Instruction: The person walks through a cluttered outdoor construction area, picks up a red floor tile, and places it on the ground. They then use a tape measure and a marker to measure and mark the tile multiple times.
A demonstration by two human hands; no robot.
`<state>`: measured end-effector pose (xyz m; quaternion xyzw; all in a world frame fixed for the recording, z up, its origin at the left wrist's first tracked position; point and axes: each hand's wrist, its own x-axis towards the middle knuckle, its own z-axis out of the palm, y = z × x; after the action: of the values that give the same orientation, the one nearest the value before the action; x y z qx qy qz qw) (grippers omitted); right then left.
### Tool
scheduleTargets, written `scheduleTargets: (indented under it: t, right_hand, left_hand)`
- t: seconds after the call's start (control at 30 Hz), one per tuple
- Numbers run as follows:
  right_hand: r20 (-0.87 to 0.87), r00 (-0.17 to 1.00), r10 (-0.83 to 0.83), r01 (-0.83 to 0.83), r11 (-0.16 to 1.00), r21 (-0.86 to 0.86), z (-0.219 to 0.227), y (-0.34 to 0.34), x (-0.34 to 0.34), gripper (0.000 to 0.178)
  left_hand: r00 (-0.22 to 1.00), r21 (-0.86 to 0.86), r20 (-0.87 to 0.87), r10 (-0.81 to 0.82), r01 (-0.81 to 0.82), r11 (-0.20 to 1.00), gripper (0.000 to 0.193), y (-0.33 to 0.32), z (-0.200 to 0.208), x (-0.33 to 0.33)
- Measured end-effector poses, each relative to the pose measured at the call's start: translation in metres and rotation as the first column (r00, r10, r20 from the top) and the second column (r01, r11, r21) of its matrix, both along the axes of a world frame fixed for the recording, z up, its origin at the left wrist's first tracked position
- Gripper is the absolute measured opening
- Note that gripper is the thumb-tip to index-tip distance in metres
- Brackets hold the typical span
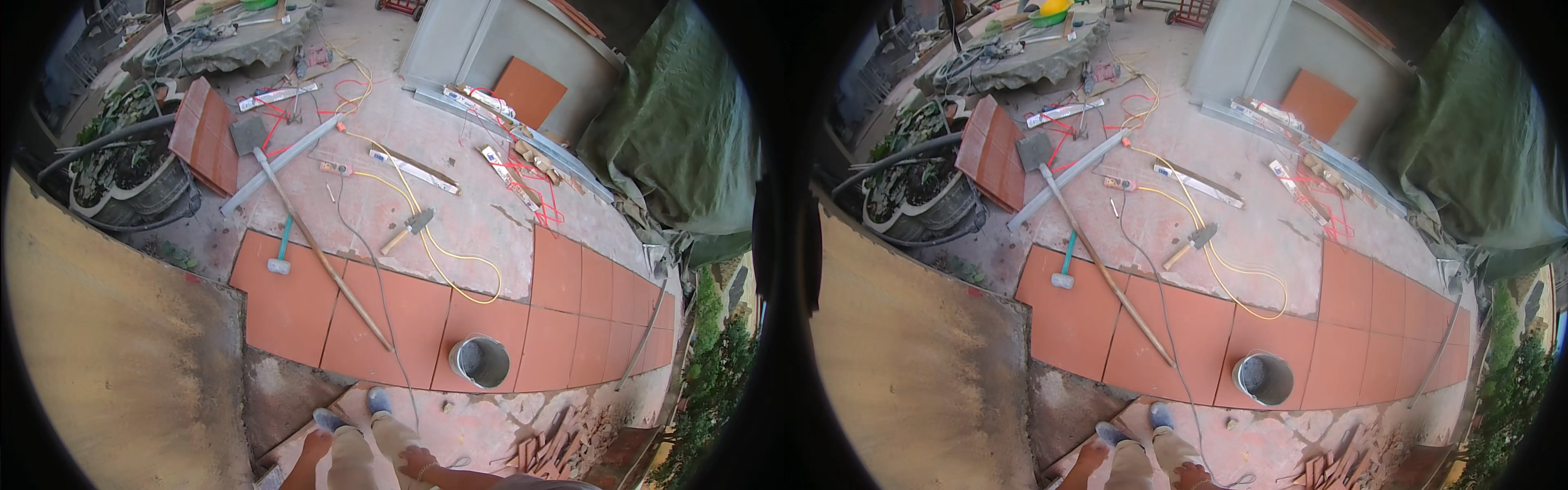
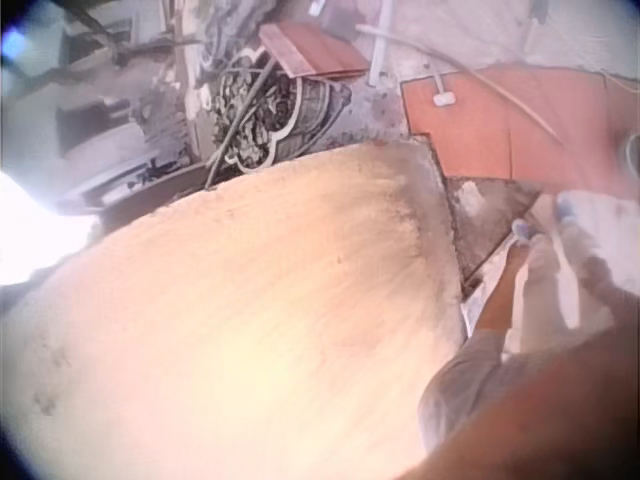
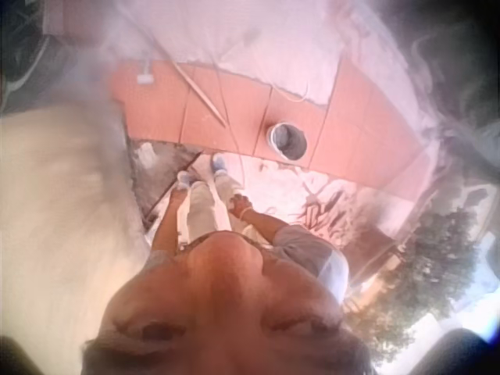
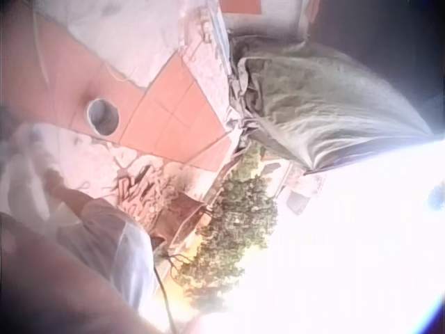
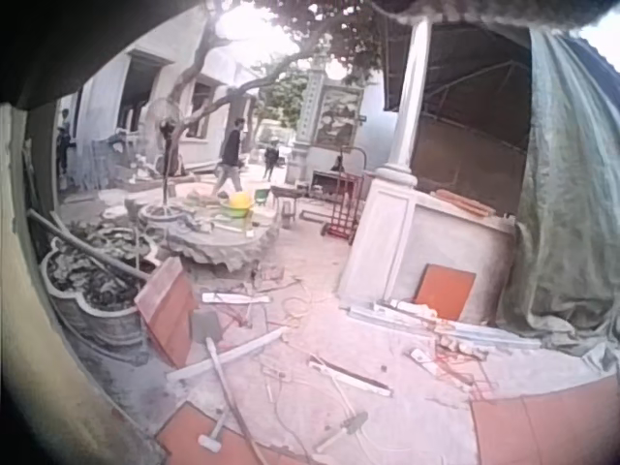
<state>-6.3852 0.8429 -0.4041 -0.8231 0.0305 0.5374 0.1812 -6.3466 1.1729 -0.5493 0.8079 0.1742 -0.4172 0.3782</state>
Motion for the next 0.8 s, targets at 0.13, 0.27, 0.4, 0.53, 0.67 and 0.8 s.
scheduleTargets:
  t: [0.13, 0.27, 0.4, 0.53, 0.67, 0.8]
  right_hand:
    - [-0.077, 0.992, 0.102, -0.093, 0.99, 0.11, -0.021, -0.036, 0.005, 0.057]
    - [-0.011, 1.0, 0.004, -0.004, 0.999, 0.037, 0.007, -0.096, 0.022, 0.055]
    - [0.126, 0.97, -0.206, 0.209, 0.978, -0.017, 0.058, -0.156, 0.039, 0.046]
    - [0.152, 0.919, -0.364, 0.365, 0.931, 0.023, 0.091, -0.206, 0.04, 0.039]
    - [0.136, 0.711, -0.69, 0.688, 0.722, 0.069, 0.117, -0.237, 0.052, 0.036]
    - [0.109, 0.724, -0.681, 0.684, 0.729, 0.012, 0.118, -0.251, 0.088, 0.029]
  left_hand:
    - [0.979, 0.291, -0.176, -0.099, 0.148, 0.945, 0.041, 0.101, 0.065, -0.068]
    - [0.951, 0.403, -0.187, 0.247, -0.155, 0.902, 0.045, 0.145, 0.145, -0.078]
    - [0.944, 0.245, 0.005, 0.33, -0.321, 0.915, 0.037, 0.107, 0.242, -0.025]
    - [0.893, 0.098, 0.052, 0.446, -0.449, 0.888, 0.038, 0.04, 0.337, 0.052]
    - [0.946, 0.033, 0.159, 0.281, -0.29, 0.957, 0.038, 0.002, 0.384, 0.103]
    - [0.944, 0.006, 0.121, 0.308, -0.311, 0.95, 0.039, 0.001, 0.393, 0.119]
